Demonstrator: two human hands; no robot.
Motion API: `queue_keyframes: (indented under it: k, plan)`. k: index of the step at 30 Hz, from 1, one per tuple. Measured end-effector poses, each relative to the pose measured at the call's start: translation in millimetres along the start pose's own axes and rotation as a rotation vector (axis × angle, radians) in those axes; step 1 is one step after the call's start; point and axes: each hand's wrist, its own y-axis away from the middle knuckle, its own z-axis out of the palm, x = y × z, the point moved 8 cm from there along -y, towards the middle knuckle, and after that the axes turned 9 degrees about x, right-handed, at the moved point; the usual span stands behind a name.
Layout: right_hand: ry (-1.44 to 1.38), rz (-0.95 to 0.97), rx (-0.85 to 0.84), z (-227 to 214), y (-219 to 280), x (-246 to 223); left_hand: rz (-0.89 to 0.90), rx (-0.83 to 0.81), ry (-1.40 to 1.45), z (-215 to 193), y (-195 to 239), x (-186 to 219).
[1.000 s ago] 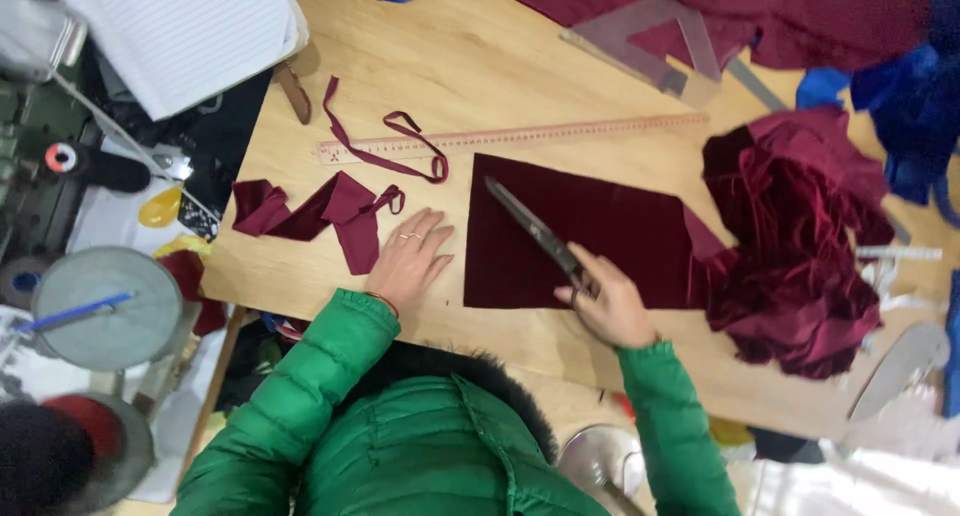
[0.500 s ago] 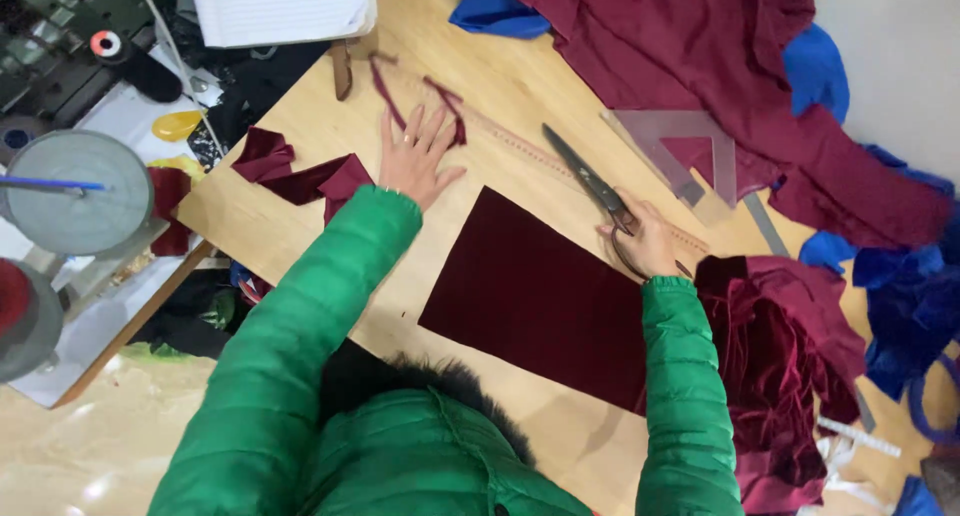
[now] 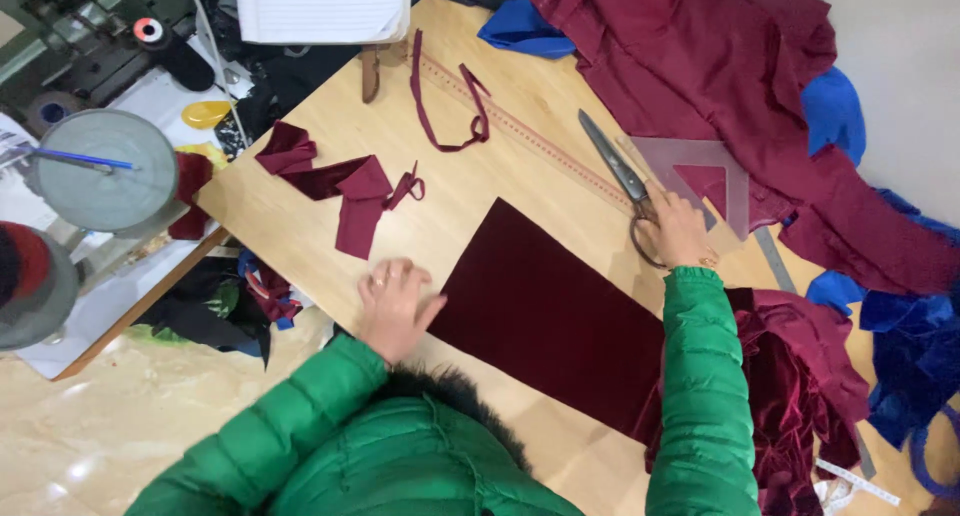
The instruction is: Measuring, marking with chalk, and cutting velvet fabric pieces on a sewing table.
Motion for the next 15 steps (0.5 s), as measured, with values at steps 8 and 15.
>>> queue_keyframes:
  k: [8,15]
  plan:
    - [-0.077,0.118,0.330,0,-2,-89,0.140,0.086,0.085,-10,26,24]
    - [-0.432,0.272,0.441,-32,-20,-259,0.154,0.098,0.186,-27,19,31]
